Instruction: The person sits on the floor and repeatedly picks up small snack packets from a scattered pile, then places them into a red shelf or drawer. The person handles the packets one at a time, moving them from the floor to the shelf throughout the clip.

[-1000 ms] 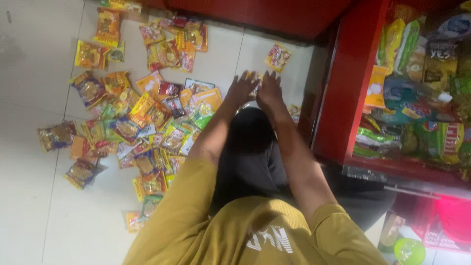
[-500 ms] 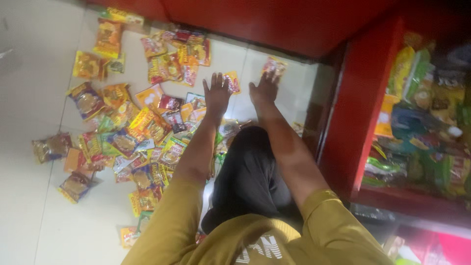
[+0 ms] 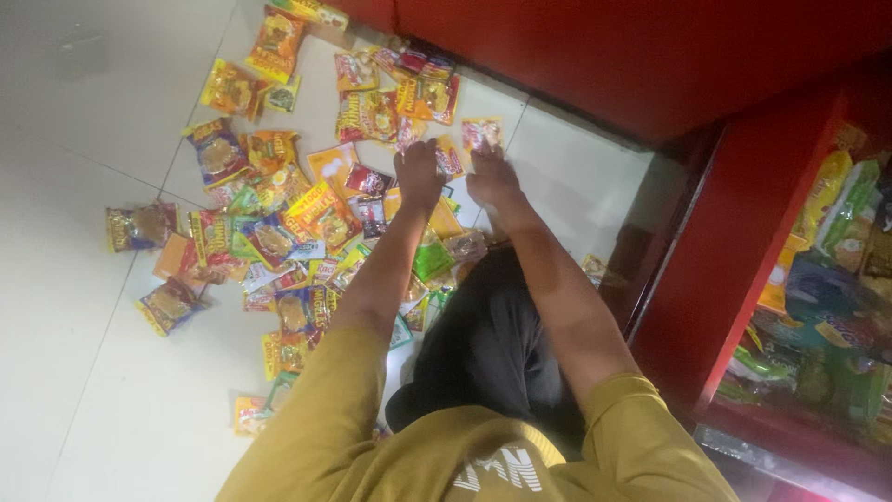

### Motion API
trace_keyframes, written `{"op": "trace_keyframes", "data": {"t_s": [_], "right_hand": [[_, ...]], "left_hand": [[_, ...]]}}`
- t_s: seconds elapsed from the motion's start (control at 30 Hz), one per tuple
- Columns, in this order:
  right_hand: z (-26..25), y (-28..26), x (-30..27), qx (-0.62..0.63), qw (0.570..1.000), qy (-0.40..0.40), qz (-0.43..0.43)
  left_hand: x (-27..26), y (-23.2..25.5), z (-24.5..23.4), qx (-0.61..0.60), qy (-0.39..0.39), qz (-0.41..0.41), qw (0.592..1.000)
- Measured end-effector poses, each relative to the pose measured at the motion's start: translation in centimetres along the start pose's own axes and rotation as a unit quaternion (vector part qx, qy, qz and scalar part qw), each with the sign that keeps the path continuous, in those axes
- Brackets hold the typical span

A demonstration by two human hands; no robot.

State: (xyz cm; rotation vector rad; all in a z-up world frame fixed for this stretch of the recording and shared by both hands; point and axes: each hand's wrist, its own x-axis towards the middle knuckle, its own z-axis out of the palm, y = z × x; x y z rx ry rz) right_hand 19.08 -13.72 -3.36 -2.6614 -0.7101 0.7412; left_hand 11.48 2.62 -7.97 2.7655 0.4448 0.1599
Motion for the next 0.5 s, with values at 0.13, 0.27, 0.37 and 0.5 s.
{"op": "trace_keyframes", "data": {"t_s": [0.13, 0.27, 0.37, 0.5], "right_hand": [[-1.1, -0.9, -1.6, 0.0, 0.999, 0.042, 0.027], [-1.6, -1.6, -2.8, 0.212, 0.973, 0.095, 0.014], [-2.3, -2.8, -3.6, 0.461, 0.883, 0.079, 0.019], [-3.7, -4.5, -5.7, 0.4, 0.902, 0.123, -0.106]], "left_hand": [[0.3, -0.3, -0.5, -0.035, -0.072, -0.102, 0.992], [-0.8, -0.7, -1.0, -0.221, 0.072, -0.004, 0.973], [-1.9, -0.5, -3.9, -0.288, 0.119, 0.026, 0.95], [-4.3, 0.7, -10.5, -0.404, 0.021, -0.047, 0.913]]}}
